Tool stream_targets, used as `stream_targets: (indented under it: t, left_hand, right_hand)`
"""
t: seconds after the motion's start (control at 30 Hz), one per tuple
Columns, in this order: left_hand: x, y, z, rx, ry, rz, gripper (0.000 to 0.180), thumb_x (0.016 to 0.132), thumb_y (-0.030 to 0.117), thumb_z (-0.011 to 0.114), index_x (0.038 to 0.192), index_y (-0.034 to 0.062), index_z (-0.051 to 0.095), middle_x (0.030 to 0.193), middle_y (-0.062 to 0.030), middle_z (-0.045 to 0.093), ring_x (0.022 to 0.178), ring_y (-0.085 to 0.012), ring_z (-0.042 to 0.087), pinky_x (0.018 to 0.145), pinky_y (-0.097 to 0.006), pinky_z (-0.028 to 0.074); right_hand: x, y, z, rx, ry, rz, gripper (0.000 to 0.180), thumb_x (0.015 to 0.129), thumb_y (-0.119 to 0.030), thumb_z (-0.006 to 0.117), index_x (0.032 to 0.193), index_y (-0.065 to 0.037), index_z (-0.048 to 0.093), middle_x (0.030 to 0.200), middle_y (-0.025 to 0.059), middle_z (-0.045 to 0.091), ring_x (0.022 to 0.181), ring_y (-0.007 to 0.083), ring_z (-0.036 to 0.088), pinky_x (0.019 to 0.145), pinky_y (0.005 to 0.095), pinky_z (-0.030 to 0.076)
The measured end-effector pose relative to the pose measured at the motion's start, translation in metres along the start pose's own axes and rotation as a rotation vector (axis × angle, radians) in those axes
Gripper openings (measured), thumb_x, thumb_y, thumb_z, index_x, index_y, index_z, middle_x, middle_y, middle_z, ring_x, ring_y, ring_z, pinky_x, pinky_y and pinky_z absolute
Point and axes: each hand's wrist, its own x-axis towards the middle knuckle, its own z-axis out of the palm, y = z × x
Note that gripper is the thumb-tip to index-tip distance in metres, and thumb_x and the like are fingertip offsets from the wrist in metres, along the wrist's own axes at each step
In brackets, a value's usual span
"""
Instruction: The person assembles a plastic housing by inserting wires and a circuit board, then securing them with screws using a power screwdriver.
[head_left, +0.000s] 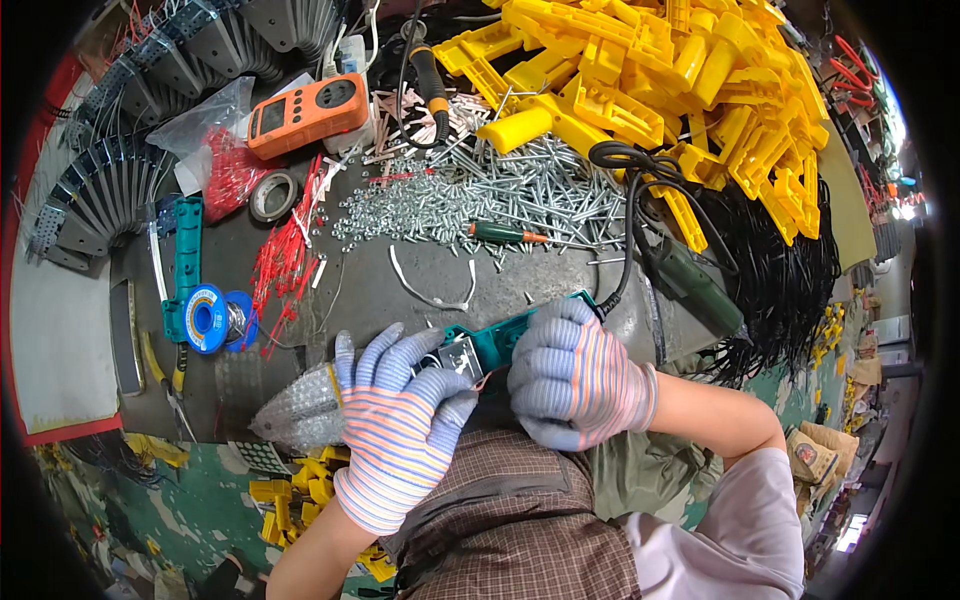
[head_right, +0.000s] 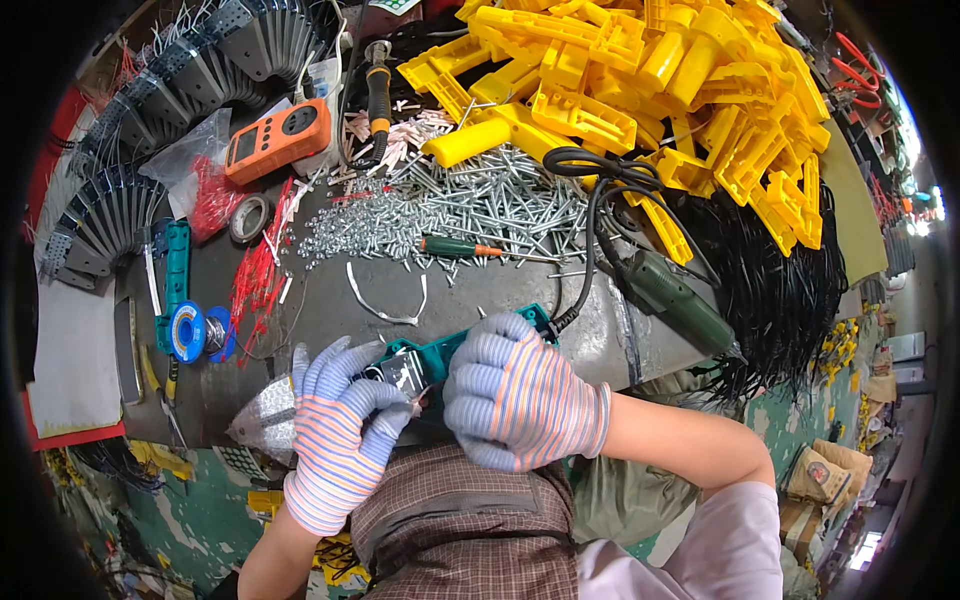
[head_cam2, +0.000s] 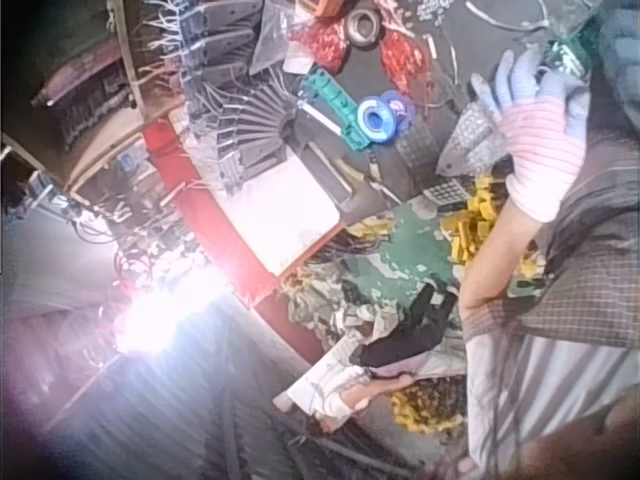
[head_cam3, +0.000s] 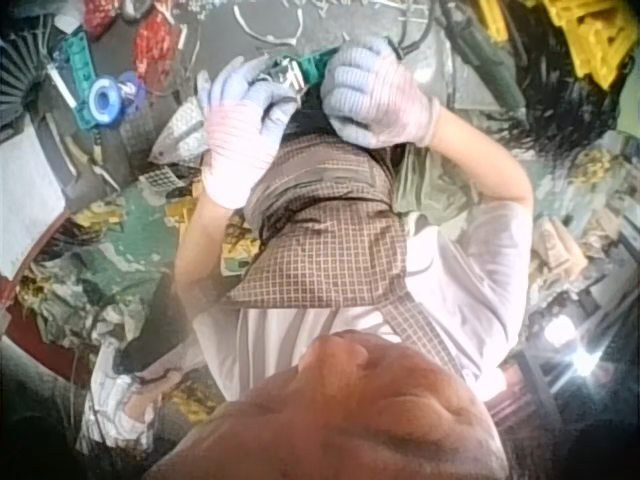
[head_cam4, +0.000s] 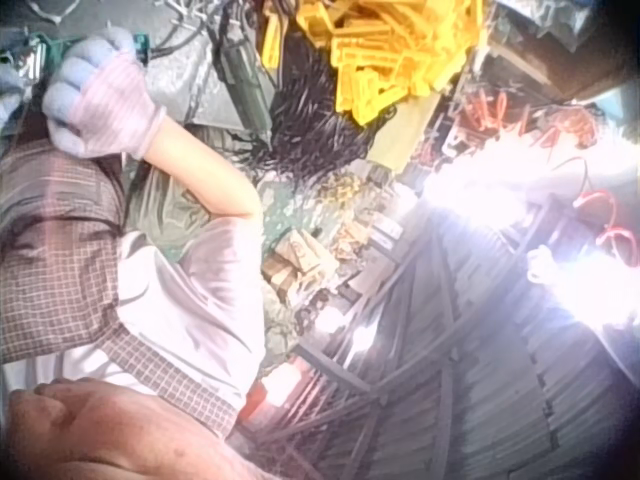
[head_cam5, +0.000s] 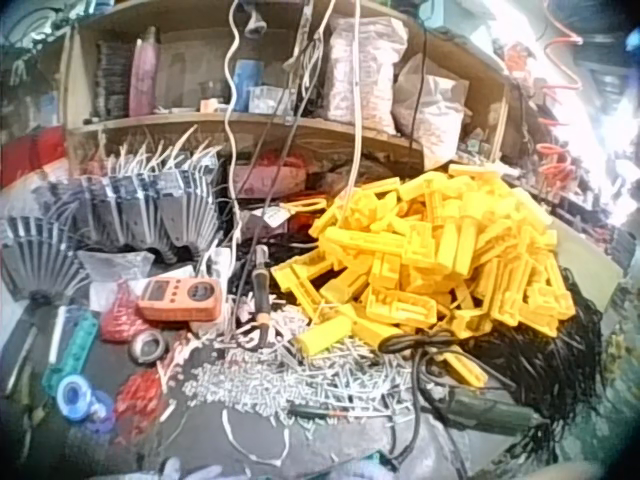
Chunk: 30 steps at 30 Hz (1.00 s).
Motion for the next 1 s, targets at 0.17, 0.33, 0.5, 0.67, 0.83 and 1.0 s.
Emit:
stream_targets:
  t: [0.17,0.33,0.5,0.67,0.83,1.0]
  left_hand:
    - [-0.004,-0.004,0.005,0.011,0.043,0.047,0.02,0.083,0.035,0.072,0.091,0.0177,0.069,0.125,-0.007,0.061,0.128,-0.0348,0.048,0.116,-0.064,0.015]
    - [-0.005,-0.005,0.0,0.079,0.029,0.133,0.02,0.075,0.028,0.077,0.086,0.0149,0.066,0.125,-0.0102,0.06,0.127,-0.0402,0.047,0.114,-0.068,0.018]
    - [-0.008,-0.005,-0.004,0.135,-0.015,0.141,0.024,0.073,0.031,0.079,0.087,0.0166,0.067,0.126,-0.0101,0.06,0.13,-0.0409,0.044,0.115,-0.067,0.017]
    - [-0.013,-0.012,-0.004,0.071,-0.032,0.146,0.028,0.072,0.036,0.08,0.09,0.0172,0.069,0.133,-0.0121,0.056,0.132,-0.0428,0.042,0.116,-0.065,0.017]
    - [-0.012,-0.016,-0.012,-0.051,-0.109,0.149,0.032,0.072,0.038,0.08,0.093,0.0168,0.07,0.139,-0.0144,0.052,0.134,-0.0447,0.039,0.116,-0.064,0.018]
    - [-0.013,-0.015,-0.005,0.018,-0.051,0.165,0.026,0.07,0.029,0.08,0.09,0.0159,0.07,0.136,-0.0138,0.055,0.132,-0.0416,0.043,0.116,-0.062,0.021]
  right_hand:
    - [0.019,-0.019,0.004,-0.142,0.013,0.216,0.023,0.071,-0.027,0.072,0.087,-0.014,0.064,0.081,0.0012,0.058,0.084,0.0238,0.059,0.085,0.0433,0.045]
    - [0.018,-0.019,0.003,-0.266,0.02,0.186,0.018,0.07,-0.026,0.072,0.085,-0.017,0.066,0.081,0.001,0.056,0.085,0.0234,0.059,0.087,0.0442,0.045]
    - [0.012,-0.029,0.003,-0.299,0.099,0.206,0.015,0.071,-0.023,0.071,0.084,-0.018,0.066,0.084,0.0017,0.058,0.088,0.023,0.061,0.089,0.0447,0.046]
    - [0.003,-0.037,0.011,-0.261,0.101,0.249,0.02,0.071,-0.023,0.072,0.089,-0.016,0.068,0.086,0.0029,0.061,0.087,0.0239,0.062,0.089,0.0445,0.046]
    - [-0.002,-0.044,0.011,-0.261,0.025,0.34,0.026,0.074,-0.021,0.071,0.099,-0.014,0.069,0.088,0.0055,0.064,0.086,0.0257,0.063,0.086,0.0424,0.047]
    - [0.006,-0.059,0.013,-0.123,0.051,0.443,0.025,0.079,-0.021,0.072,0.102,-0.011,0.068,0.094,0.0081,0.066,0.088,0.0296,0.064,0.083,0.0416,0.048]
